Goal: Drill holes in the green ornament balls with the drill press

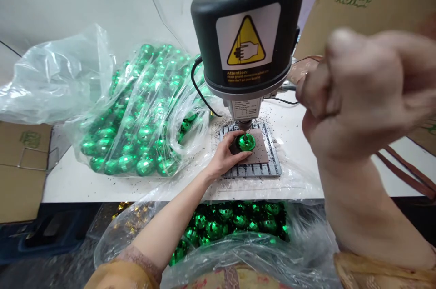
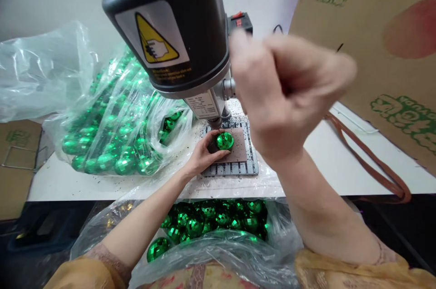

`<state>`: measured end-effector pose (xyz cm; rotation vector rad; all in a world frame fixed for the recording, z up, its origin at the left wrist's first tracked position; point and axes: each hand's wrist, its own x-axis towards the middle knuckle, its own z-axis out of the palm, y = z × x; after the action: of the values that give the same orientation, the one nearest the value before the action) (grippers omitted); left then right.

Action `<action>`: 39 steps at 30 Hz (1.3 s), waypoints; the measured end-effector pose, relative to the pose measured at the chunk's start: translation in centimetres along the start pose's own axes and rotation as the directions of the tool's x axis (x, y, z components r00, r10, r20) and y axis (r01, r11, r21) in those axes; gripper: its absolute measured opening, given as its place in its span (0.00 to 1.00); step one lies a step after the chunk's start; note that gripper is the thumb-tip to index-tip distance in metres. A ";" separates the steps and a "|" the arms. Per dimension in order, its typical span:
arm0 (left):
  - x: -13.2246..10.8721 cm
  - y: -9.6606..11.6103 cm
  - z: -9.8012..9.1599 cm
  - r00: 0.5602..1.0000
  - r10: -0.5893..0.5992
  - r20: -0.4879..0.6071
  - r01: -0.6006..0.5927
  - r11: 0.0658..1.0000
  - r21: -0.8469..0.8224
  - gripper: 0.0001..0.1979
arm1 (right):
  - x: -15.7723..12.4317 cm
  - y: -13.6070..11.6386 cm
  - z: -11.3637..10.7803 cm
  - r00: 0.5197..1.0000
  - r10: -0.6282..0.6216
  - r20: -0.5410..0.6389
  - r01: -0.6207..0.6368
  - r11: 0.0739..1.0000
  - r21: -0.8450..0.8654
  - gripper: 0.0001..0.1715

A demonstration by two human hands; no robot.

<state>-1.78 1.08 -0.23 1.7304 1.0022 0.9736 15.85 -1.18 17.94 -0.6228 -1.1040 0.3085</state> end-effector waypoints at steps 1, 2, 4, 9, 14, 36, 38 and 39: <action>0.0 0.0 0.0 1.000 -0.002 0.005 0.002 1.000 -0.002 0.31 | 0.9 -0.2 0.5 0.999 -0.046 -0.016 0.047 0.998 0.030 0.32; -0.1 0.0 0.0 1.000 -0.003 0.005 0.003 1.000 -0.008 0.31 | 1.8 -0.2 1.0 0.996 -0.076 -0.036 0.078 0.995 0.058 0.33; -0.1 0.0 0.1 1.000 -0.003 -0.005 0.003 1.000 -0.025 0.31 | 3.3 0.2 1.9 0.995 -0.101 -0.014 0.101 0.990 0.096 0.36; 0.0 -0.2 0.1 1.000 0.004 -0.011 -0.005 0.999 -0.039 0.31 | 4.5 1.4 2.7 0.991 -0.129 -0.022 0.131 0.973 0.189 0.34; 0.0 -0.3 0.1 1.000 -0.008 -0.002 0.008 0.999 -0.038 0.31 | 2.4 1.3 2.0 0.981 -0.172 -0.089 0.182 0.976 0.121 0.26; 0.0 -0.2 0.1 1.000 0.012 -0.017 -0.012 1.000 0.009 0.29 | -3.0 6.2 -2.3 0.825 -0.555 0.101 0.530 0.824 0.201 0.25; 0.0 -0.3 0.2 1.000 0.008 -0.018 -0.008 1.000 -0.013 0.30 | -3.0 6.0 -2.3 0.812 -0.577 0.087 0.545 0.804 0.237 0.26; 0.0 -0.3 0.2 1.000 0.007 -0.017 -0.007 1.000 -0.022 0.30 | -3.0 5.7 -2.2 0.826 -0.558 0.080 0.528 0.815 0.237 0.27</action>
<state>-1.67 1.11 -0.55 1.7109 0.9928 1.0017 16.92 1.04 11.64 -0.0774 -1.3228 -0.0365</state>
